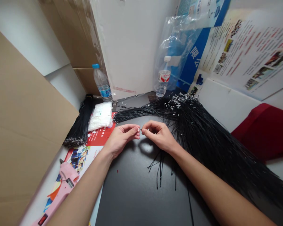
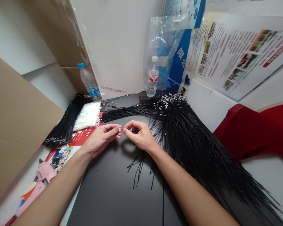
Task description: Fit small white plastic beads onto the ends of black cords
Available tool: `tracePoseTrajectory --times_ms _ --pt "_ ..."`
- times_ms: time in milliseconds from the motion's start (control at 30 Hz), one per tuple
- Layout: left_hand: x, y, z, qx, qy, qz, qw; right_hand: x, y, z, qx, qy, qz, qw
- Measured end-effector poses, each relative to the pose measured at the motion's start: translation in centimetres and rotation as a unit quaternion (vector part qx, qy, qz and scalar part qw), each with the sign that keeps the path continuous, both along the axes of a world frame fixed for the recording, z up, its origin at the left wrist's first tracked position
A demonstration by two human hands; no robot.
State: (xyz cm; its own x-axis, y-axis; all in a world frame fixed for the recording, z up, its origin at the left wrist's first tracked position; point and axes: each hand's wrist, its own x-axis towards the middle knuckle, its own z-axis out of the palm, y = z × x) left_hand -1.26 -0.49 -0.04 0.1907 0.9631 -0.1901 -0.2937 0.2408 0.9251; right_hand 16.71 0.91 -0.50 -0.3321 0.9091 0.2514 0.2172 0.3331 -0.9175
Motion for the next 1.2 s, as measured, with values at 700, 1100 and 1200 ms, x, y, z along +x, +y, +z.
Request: tracePoseTrajectory --times_ms 700,1100,1200 --pt "0.43 -0.25 0.59 -0.063 -0.044 0.012 0.997 -0.04 -0.4 0.13 0.061 -0.047 -0.036 0.996" --pt "0.26 -0.21 0.4 -0.056 -0.045 0.008 0.997 0.0 -0.76 0.64 0.197 -0.114 -0.062 0.972" --pt "0.19 -0.15 0.25 -0.046 -0.037 0.005 0.998 0.05 -0.74 0.55 0.227 -0.136 -0.059 0.963"
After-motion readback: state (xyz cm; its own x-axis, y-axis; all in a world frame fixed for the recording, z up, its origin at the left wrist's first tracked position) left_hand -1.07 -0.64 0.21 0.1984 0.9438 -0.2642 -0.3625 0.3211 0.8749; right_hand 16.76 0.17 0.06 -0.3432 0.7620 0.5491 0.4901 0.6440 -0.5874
